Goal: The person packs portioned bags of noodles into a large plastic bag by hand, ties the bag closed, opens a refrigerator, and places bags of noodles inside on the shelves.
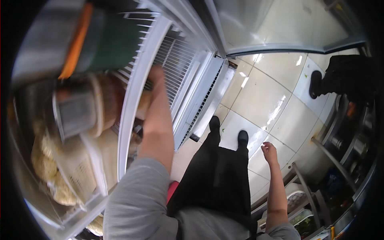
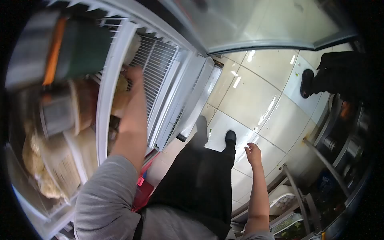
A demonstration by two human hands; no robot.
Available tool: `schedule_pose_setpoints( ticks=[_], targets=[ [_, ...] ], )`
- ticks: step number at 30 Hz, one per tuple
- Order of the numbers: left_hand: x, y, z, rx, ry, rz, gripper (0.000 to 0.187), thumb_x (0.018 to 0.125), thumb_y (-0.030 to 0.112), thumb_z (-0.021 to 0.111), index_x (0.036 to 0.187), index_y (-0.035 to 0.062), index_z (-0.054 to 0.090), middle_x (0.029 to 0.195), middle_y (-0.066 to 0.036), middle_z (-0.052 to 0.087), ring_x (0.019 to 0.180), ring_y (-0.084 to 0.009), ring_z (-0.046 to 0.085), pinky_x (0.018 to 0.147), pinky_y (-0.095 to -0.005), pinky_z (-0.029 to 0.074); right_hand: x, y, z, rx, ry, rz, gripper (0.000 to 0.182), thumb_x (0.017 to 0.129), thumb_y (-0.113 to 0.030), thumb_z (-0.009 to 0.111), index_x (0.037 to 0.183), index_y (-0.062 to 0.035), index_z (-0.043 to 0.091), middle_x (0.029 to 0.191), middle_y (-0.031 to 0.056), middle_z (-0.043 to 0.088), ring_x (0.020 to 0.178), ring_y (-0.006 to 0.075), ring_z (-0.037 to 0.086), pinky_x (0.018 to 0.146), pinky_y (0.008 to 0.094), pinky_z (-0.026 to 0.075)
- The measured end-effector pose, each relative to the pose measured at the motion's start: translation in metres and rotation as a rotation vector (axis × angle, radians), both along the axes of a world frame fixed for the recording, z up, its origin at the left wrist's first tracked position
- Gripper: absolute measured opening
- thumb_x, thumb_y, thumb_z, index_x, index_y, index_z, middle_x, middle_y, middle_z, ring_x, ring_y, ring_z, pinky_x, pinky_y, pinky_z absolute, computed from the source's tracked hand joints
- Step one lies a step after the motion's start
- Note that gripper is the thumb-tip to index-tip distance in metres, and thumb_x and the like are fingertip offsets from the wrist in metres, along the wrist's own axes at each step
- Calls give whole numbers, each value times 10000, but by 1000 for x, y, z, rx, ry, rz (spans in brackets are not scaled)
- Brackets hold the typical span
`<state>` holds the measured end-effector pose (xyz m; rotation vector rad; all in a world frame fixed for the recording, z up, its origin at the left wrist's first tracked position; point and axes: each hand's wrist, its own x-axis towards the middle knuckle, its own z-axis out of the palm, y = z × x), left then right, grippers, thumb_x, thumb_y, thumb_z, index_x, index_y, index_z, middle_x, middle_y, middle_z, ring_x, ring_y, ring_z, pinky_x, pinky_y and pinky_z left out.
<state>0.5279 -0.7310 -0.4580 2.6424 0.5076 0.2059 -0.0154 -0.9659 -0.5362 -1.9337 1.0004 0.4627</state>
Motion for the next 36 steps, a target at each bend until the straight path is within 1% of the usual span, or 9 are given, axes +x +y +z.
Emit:
schedule_pose_setpoints(
  ticks=[2, 4, 6, 10, 16, 22, 26, 32, 36],
  targets=[
    [-61, -17, 21, -141, 13, -158, 793, 680, 19, 599, 1362, 75, 198, 1337, -324, 139, 1230, -467, 220, 1015, -462, 268, 20, -8, 27, -2, -68, 77, 228, 762, -167, 632, 946, -39, 591, 898, 175, 597, 766, 299, 601, 676, 365, 486],
    [-136, -23, 43, -125, -99, -529, 786, 685, -16, 613, 1359, 74, 221, 1368, -278, 149, 1269, -433, 186, 1042, -416, 242, 36, -15, 56, -52, -124, 196, 233, 763, -167, 631, 952, -38, 589, 911, 178, 592, 790, 313, 594, 690, 373, 483],
    [-227, -14, 87, -168, 58, -706, 655, 692, 14, 606, 1296, 132, 384, 1367, -270, 196, 1229, -440, 284, 989, -421, 325, 52, -18, 97, -125, -197, 407, 250, 762, -174, 630, 970, -46, 578, 919, 177, 584, 835, 343, 577, 723, 403, 471],
    [-364, 66, 193, -104, 340, -946, 440, 747, 110, 594, 1177, 126, 501, 1327, -193, 310, 1173, -398, 376, 967, -436, 344, 69, -21, 177, -184, -307, 696, 260, 757, -193, 632, 970, -59, 566, 884, 179, 573, 813, 363, 569, 708, 420, 466],
    [-475, 184, 304, -195, 445, -473, 342, 750, 121, 577, 1090, 88, 555, 1173, -150, 485, 1091, -343, 461, 915, -406, 393, 73, -2, 213, -200, -327, 1150, 295, 716, -235, 682, 955, -91, 586, 828, 140, 593, 784, 314, 580, 702, 401, 468],
    [-549, 239, 350, -206, 174, -82, 334, 759, 121, 559, 1091, 78, 551, 1134, -155, 504, 1070, -329, 475, 904, -409, 397, 121, 101, 271, -112, -320, 1503, 295, 728, -252, 668, 955, -74, 603, 897, 168, 596, 821, 315, 584, 737, 393, 473],
    [-589, 283, 361, -125, -39, 169, 316, 739, 89, 586, 1052, 51, 558, 1082, -145, 530, 1041, -314, 496, 901, -379, 401, 152, 220, 332, 27, -660, 1660, 346, 741, -236, 660, 1016, -43, 575, 901, 166, 609, 808, 304, 600, 715, 370, 481],
    [-656, 429, 440, 73, -390, 501, 284, 697, 45, 602, 981, 36, 593, 1019, -151, 579, 973, -322, 524, 862, -373, 406, 119, 442, 516, 204, -1074, 1818, 375, 771, -226, 621, 1076, -20, 545, 982, 177, 560, 909, 343, 538, 806, 389, 438],
    [-662, 545, 472, 337, -482, 624, 288, 724, 144, 622, 996, 53, 604, 1000, -134, 581, 952, -329, 513, 845, -391, 397, 96, 596, 576, 323, -1497, 1650, 458, 787, -276, 611, 1122, 16, 501, 1086, 177, 517, 1001, 340, 496, 852, 375, 414]
  ],
)
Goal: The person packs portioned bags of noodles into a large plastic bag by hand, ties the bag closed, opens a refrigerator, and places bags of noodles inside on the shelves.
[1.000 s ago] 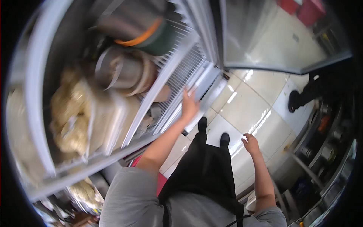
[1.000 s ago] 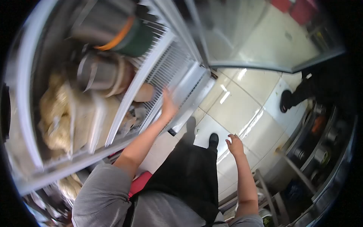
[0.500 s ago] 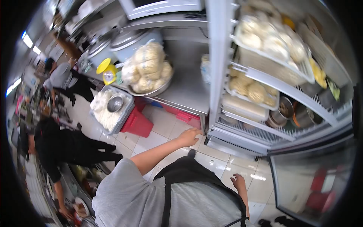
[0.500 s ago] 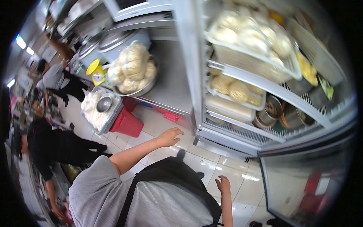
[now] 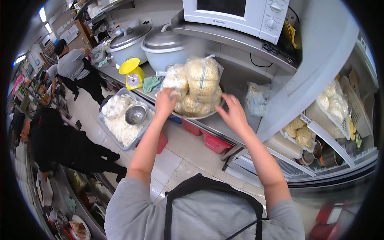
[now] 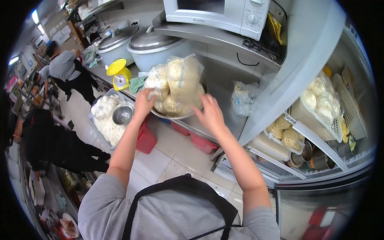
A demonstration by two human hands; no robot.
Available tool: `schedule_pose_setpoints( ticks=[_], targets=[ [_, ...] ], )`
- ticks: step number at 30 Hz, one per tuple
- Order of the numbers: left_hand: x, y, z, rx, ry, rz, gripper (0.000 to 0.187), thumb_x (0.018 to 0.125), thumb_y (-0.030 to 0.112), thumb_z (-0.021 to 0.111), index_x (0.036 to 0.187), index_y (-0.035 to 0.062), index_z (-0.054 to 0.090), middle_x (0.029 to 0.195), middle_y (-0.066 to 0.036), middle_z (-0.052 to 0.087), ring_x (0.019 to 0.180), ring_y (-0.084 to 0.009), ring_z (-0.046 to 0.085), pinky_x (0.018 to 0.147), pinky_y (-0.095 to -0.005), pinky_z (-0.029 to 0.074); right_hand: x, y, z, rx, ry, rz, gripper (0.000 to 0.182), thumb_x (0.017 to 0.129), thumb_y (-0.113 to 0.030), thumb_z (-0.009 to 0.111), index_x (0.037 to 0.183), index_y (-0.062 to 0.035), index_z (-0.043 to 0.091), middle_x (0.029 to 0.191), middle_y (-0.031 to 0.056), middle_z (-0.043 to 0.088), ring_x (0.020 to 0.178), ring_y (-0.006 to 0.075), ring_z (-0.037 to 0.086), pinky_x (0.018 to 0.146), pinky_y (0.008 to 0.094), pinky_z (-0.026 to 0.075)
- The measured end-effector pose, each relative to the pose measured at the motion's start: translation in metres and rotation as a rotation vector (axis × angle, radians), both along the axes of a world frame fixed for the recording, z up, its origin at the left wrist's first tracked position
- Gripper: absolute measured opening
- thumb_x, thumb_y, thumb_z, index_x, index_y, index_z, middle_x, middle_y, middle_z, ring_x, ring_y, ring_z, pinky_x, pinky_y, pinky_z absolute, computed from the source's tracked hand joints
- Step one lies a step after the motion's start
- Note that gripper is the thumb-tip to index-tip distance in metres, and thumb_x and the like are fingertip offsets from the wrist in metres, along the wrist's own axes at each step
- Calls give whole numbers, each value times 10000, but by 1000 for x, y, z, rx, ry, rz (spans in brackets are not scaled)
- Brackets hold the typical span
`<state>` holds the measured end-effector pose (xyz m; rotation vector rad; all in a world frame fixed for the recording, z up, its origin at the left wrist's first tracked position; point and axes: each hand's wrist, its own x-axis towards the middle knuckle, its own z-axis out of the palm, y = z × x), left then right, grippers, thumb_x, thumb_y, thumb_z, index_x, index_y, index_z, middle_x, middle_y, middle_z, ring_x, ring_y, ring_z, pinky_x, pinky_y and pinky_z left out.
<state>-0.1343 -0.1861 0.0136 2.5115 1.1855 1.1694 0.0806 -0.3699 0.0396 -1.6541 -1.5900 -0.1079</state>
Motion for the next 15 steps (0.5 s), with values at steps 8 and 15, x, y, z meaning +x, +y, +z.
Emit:
schedule_pose_setpoints(
  ticks=[8, 15],
  targets=[
    [57, 110, 13, -226, 147, 225, 448, 716, 374, 621, 1003, 31, 606, 997, -166, 574, 962, -354, 513, 816, -413, 430, -11, 189, 28, -176, 125, -512, 606, 682, -475, 647, 1043, -1, 539, 1135, 161, 489, 1064, 300, 449, 839, 490, 372],
    [68, 122, -3, -256, 26, 244, 370, 701, 305, 605, 932, 14, 610, 999, -169, 574, 980, -338, 504, 805, -433, 433, 18, 213, 19, -11, 530, -489, 251, 686, -250, 611, 656, -9, 548, 630, 76, 523, 628, 190, 523, 593, 351, 409]
  ],
)
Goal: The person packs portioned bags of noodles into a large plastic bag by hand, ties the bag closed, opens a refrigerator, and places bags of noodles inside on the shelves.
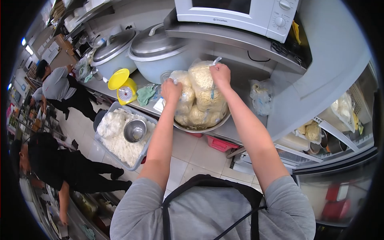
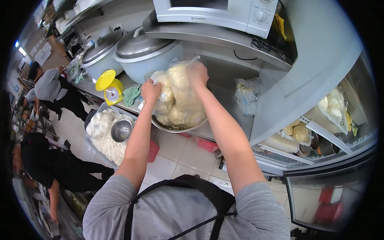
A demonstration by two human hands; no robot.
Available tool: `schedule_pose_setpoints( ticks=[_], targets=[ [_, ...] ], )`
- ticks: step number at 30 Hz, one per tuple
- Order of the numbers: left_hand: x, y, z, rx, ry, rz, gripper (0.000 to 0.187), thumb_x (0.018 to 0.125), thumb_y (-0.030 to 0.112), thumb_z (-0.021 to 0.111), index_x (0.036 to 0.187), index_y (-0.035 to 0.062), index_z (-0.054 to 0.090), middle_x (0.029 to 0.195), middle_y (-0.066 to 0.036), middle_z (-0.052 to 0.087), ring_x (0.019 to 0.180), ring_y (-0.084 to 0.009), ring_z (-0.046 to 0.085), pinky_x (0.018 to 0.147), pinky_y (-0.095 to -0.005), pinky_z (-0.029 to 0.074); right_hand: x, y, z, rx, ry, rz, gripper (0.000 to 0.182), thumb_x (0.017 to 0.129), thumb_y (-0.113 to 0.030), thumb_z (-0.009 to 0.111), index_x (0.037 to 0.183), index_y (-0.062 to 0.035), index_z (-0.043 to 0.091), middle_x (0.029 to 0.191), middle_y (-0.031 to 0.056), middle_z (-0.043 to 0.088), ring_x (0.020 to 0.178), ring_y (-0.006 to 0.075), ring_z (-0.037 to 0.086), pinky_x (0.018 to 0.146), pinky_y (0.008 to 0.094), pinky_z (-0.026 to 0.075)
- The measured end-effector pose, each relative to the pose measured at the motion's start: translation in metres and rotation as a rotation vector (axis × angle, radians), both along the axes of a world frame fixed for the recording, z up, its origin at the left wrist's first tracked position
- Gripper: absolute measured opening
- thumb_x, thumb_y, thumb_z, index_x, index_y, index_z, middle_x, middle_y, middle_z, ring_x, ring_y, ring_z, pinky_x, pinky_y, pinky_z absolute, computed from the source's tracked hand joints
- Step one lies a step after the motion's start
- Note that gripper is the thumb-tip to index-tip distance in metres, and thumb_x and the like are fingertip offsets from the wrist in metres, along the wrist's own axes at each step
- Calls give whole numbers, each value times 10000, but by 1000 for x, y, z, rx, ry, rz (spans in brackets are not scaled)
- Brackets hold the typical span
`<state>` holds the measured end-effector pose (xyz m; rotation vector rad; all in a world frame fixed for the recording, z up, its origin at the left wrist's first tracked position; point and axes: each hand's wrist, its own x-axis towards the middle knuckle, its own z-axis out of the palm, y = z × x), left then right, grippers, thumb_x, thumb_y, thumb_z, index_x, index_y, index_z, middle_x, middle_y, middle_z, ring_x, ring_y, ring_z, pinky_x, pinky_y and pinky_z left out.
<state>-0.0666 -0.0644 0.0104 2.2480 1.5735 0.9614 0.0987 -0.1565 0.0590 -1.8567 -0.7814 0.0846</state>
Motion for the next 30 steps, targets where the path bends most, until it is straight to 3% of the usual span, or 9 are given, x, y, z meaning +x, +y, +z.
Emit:
schedule_pose_setpoints(
  ticks=[3, 6, 10, 12, 16, 20, 27, 29, 30],
  targets=[
    [5, 4, -5, -62, -28, 10, 378, 694, 272, 608, 964, 6, 605, 994, -193, 583, 934, -347, 536, 796, -436, 436, 0, -34, 8, 279, -8, 80, 229, 709, -183, 608, 609, -24, 476, 473, 1, 337, 491, 102, 372, 472, 292, 317],
    [2, 15, -20, -28, -191, 35, 411, 694, 260, 611, 1007, -4, 593, 962, -208, 601, 874, -390, 557, 771, -432, 442, -11, -112, 32, 362, 25, 193, 244, 771, -146, 602, 616, -56, 437, 569, -60, 333, 571, 49, 292, 490, 240, 263],
    [0, 46, -56, -117, -698, -50, 287, 731, 121, 592, 958, -55, 591, 784, -99, 614, 722, -188, 565, 662, -305, 441, -18, -236, 50, 346, 221, 190, 296, 773, -121, 618, 598, -58, 388, 595, -67, 339, 583, 43, 306, 495, 222, 260],
    [-13, 37, -24, -366, -858, -276, 156, 731, 62, 568, 866, -13, 593, 725, -24, 562, 651, -125, 493, 579, -275, 390, -14, -296, 31, 335, 254, 132, 305, 769, -101, 617, 585, -68, 376, 601, -79, 333, 592, 30, 308, 492, 219, 256],
    [-16, 19, 4, -37, -798, -243, 127, 691, 53, 589, 802, -8, 584, 692, -17, 554, 630, -124, 488, 579, -278, 388, -41, -412, -14, 36, 206, 4, 272, 742, -80, 609, 590, -21, 390, 553, 18, 377, 535, 122, 362, 489, 273, 301],
    [-33, -61, 71, -286, -843, -537, 175, 680, 22, 585, 853, 10, 553, 776, -39, 565, 716, -137, 517, 668, -265, 415, -60, -516, -91, -231, 109, -289, 211, 702, -98, 601, 612, 24, 453, 586, 168, 451, 538, 269, 464, 519, 351, 371],
    [40, -276, 37, -592, -496, -893, 178, 653, 30, 603, 827, 38, 562, 748, -7, 554, 660, -98, 506, 633, -228, 404, -23, -661, -246, -172, 326, -771, 232, 692, -144, 594, 591, 19, 463, 542, 161, 475, 502, 269, 482, 499, 369, 378],
    [70, -332, -6, -771, -354, -937, 136, 655, 26, 595, 782, 53, 556, 714, 19, 539, 621, -72, 479, 595, -216, 386, 5, -684, -280, -82, 357, -866, 254, 717, -146, 600, 577, -11, 437, 498, 55, 416, 501, 116, 381, 464, 320, 337],
    [83, -359, -25, -860, -249, -979, 120, 658, 25, 590, 766, 57, 549, 705, 31, 532, 609, -59, 465, 578, -214, 377, 21, -691, -297, -41, 352, -892, 260, 718, -145, 604, 575, -11, 433, 499, 55, 415, 502, 115, 380, 462, 318, 335]
  ],
)
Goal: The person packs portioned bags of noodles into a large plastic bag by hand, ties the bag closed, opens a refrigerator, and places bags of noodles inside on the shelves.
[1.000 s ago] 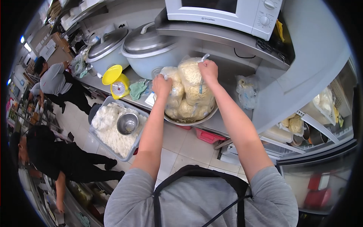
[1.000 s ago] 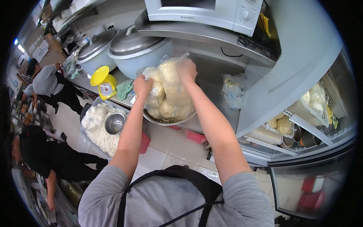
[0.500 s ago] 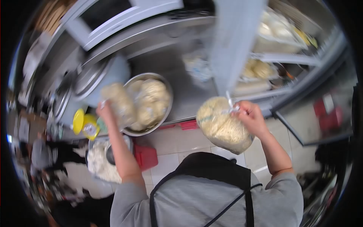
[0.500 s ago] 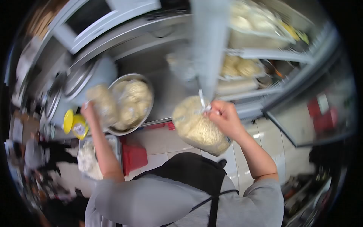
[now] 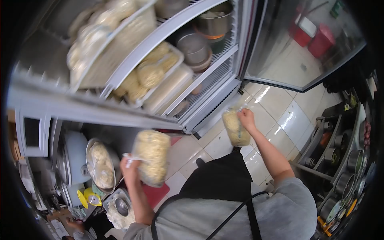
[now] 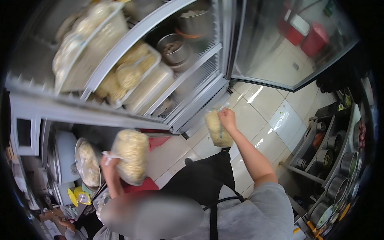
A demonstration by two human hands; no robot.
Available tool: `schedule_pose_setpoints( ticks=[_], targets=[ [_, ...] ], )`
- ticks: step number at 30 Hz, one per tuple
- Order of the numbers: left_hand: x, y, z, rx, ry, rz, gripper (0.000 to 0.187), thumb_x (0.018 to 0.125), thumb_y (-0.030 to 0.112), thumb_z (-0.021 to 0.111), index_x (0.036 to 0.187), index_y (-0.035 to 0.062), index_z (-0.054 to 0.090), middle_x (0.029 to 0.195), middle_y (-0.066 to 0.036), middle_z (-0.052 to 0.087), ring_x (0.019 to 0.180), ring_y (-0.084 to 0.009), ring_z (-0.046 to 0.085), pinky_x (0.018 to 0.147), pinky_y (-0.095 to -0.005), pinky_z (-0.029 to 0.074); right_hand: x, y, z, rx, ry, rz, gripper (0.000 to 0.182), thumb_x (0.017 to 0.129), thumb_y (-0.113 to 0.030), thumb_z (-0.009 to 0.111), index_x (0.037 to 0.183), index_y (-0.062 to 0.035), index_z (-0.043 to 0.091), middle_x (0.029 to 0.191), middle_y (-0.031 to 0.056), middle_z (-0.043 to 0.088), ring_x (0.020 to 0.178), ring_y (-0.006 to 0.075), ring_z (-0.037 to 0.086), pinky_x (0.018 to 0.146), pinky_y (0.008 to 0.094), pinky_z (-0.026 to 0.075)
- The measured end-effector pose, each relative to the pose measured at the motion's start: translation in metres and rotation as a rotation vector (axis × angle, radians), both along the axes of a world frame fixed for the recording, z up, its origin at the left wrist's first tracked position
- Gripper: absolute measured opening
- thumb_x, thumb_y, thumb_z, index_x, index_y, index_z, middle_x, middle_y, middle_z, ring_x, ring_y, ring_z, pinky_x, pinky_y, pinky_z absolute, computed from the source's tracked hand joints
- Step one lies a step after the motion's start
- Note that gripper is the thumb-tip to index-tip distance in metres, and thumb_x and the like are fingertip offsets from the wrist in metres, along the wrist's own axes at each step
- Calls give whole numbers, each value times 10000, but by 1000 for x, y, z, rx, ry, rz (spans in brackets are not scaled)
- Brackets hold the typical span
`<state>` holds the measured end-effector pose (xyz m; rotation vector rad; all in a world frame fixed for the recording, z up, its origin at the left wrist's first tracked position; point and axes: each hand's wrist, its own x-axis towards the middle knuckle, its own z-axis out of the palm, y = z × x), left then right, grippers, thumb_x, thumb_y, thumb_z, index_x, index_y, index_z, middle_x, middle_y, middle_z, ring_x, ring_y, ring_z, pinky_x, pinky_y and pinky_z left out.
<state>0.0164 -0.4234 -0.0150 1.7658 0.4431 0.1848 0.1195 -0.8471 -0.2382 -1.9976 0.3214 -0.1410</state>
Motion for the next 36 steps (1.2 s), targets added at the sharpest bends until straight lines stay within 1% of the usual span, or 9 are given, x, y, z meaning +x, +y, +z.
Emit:
schedule_pose_setpoints(
  ticks=[3, 8, 14, 16, 19, 22, 27, 30, 36],
  targets=[
    [30, -87, -47, -42, 217, -89, 75, 674, 11, 565, 715, 68, 539, 658, 50, 509, 588, -42, 445, 542, -210, 352, 62, -10, -25, 79, -65, -51, 260, 695, -162, 604, 588, 1, 433, 520, 150, 448, 481, 263, 445, 487, 370, 369],
    [58, -172, -124, -6, 325, -226, 69, 681, 6, 524, 676, 74, 514, 624, 54, 468, 568, -34, 398, 510, -208, 306, 177, -2, -69, 69, -271, -37, 275, 724, -147, 628, 594, -11, 429, 532, 105, 410, 512, 199, 411, 496, 344, 349],
    [93, -227, -170, 27, 354, -312, 48, 671, 4, 520, 686, 47, 502, 641, 45, 471, 594, -50, 420, 536, -219, 334, 277, 33, -106, -11, -419, -25, 179, 724, -135, 611, 674, 8, 516, 640, 166, 501, 692, 331, 512, 624, 388, 406],
    [113, -241, -175, -22, 379, -311, 89, 654, -7, 524, 667, 68, 477, 638, 54, 447, 583, -42, 398, 518, -217, 307, 302, 31, -114, -64, -514, 3, 226, 712, -88, 550, 913, -27, 631, 959, 187, 567, 921, 380, 506, 804, 416, 426],
    [137, -257, -197, -73, 429, -281, 83, 659, -11, 518, 675, 66, 491, 644, 51, 460, 595, -43, 414, 537, -213, 325, 308, 25, -138, -444, -123, 13, 237, 717, -131, 564, 934, -58, 626, 1138, 202, 472, 943, 401, 490, 826, 431, 421],
    [154, -257, -240, -49, 428, -281, 95, 673, -23, 518, 705, 66, 509, 672, 46, 496, 622, -49, 451, 567, -209, 355, 309, 11, -168, -195, 54, -3, 197, 727, -157, 564, 894, -75, 630, 1257, 159, 374, 936, 400, 494, 843, 425, 423],
    [184, -258, -273, -274, 308, -144, 178, 677, -70, 501, 814, 36, 542, 791, -5, 567, 710, -85, 524, 674, -224, 406, 275, -33, -167, 162, -204, -124, 175, 710, -83, 572, 683, 68, 489, 712, 179, 564, 520, 221, 498, 532, 286, 406],
    [194, -258, -282, -337, 227, -144, 185, 676, -73, 482, 832, 15, 526, 830, -38, 572, 761, -111, 542, 728, -248, 423, 215, -54, -136, 149, -400, -146, 91, 696, -17, 556, 695, 62, 510, 753, 175, 571, 635, 212, 565, 542, 295, 413],
    [241, -290, -305, -487, 327, -86, 205, 713, -68, 482, 900, 9, 512, 861, -55, 553, 768, -136, 530, 733, -271, 423, 82, -123, -118, 47, -347, -322, 9, 676, 53, 499, 679, 61, 498, 617, 117, 490, 583, 218, 517, 928, 428, 401]
  ],
)
